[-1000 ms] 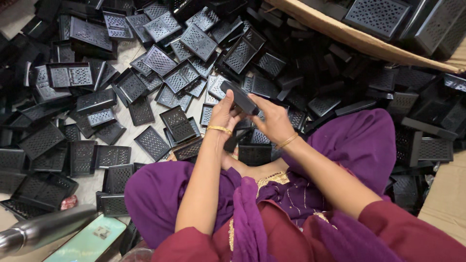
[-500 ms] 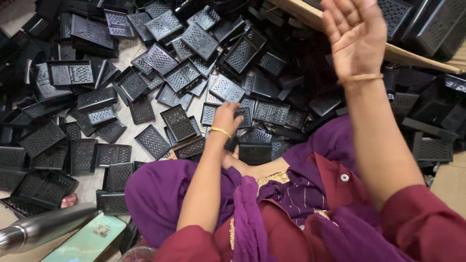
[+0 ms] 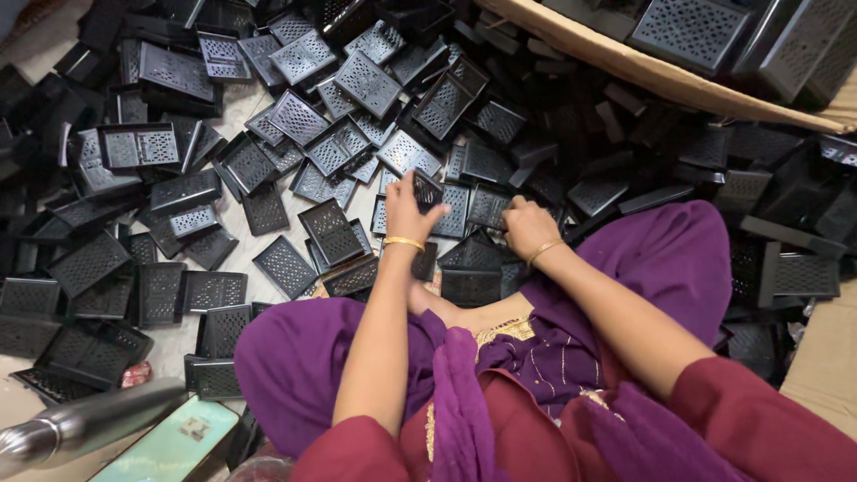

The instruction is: The person sits on the floor beside a large pile of black plastic boxes and cardboard cartons. They pick up parts one at a time, open and close the hinged lids, look them over, and toss them back onto the pile, repeating this handling cycle throughout the episode.

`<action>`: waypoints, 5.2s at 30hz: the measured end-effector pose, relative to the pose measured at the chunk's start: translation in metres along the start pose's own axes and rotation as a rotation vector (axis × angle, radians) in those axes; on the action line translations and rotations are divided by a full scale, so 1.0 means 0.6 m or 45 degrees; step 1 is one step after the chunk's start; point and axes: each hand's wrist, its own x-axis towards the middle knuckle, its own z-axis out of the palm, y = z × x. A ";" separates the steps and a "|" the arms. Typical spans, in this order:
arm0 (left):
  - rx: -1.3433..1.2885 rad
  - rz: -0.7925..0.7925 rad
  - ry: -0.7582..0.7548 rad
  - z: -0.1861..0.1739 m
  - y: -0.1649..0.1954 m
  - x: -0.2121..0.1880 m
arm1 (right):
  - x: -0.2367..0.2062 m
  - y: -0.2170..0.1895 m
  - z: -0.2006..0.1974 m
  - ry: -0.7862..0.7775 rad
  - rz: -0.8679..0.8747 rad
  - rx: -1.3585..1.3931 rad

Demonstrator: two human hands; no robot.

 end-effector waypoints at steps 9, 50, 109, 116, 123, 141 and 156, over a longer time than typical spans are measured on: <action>-0.919 -0.193 -0.023 -0.001 -0.010 0.028 | 0.026 0.027 -0.041 0.200 0.090 0.490; -1.653 -0.388 -0.494 -0.044 0.053 -0.001 | 0.038 -0.046 -0.132 -0.197 -0.037 1.256; -2.350 -0.343 -0.699 -0.035 0.064 -0.013 | 0.016 -0.071 -0.087 0.126 0.123 0.879; -2.290 -0.245 -0.635 -0.027 0.066 -0.015 | 0.012 -0.092 -0.110 0.186 0.016 0.890; -1.859 -0.297 -0.645 -0.040 0.067 -0.014 | 0.048 -0.063 -0.107 0.154 0.123 1.170; -1.889 -0.317 -0.456 -0.036 0.071 -0.012 | 0.041 -0.062 -0.141 -0.081 -0.042 1.120; -1.992 -0.455 -0.426 -0.030 0.066 -0.013 | 0.022 -0.084 -0.137 0.424 -0.327 0.606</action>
